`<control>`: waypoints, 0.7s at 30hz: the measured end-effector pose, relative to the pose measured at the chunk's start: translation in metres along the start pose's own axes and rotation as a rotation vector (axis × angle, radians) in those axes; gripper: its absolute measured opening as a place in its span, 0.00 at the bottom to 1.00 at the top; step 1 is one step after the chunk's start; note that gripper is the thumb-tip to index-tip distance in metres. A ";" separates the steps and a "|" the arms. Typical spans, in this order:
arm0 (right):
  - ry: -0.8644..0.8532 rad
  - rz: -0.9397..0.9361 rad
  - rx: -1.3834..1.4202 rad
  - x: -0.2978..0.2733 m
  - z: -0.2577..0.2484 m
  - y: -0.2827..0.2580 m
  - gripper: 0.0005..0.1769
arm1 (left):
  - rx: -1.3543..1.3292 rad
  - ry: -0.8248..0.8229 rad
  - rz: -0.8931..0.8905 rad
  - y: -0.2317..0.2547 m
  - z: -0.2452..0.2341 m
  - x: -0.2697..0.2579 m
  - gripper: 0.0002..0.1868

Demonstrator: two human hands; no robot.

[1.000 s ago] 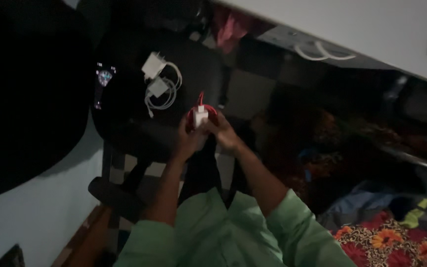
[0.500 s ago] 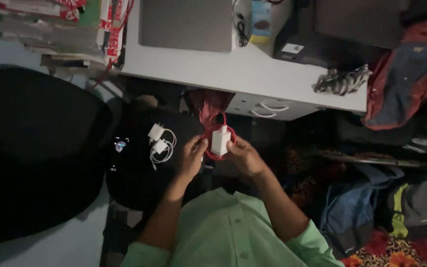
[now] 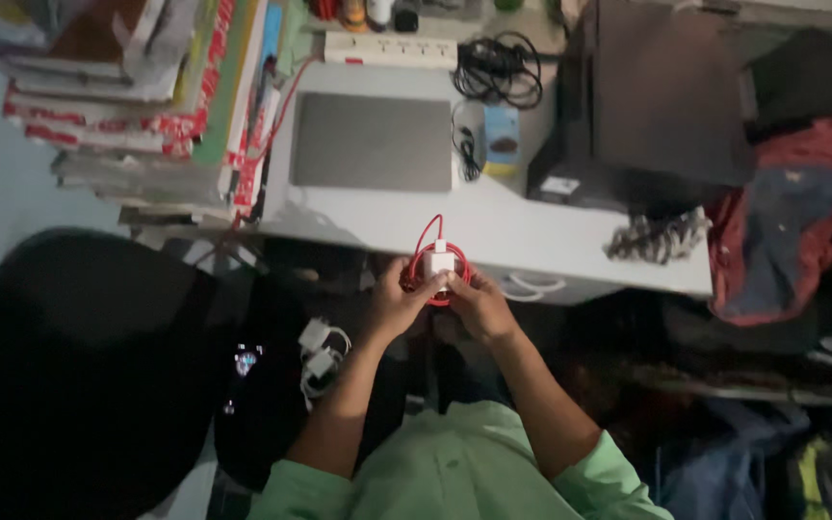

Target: The person organizes a cluttered desk by wiping surfaces with a cloth, coiling and arranging power cables and chargers, and placing a cap on a printer. The person also moves small boxes and a plastic bag to clear space.

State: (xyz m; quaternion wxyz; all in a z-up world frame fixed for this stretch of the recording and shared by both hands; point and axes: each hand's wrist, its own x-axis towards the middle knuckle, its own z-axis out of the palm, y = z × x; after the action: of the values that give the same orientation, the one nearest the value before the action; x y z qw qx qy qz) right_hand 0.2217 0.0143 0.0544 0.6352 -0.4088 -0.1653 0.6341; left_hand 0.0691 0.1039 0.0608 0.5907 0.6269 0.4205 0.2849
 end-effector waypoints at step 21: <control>0.086 -0.027 -0.398 0.460 -0.088 -0.111 0.30 | -0.515 0.556 -0.140 -0.137 0.051 0.468 0.19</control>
State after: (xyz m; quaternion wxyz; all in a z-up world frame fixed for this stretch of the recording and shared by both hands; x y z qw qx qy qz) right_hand 0.4255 0.4351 -0.0602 0.5566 -0.5507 -0.2655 0.5624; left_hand 0.3126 0.4756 -0.1458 0.6104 0.3267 0.5210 0.4992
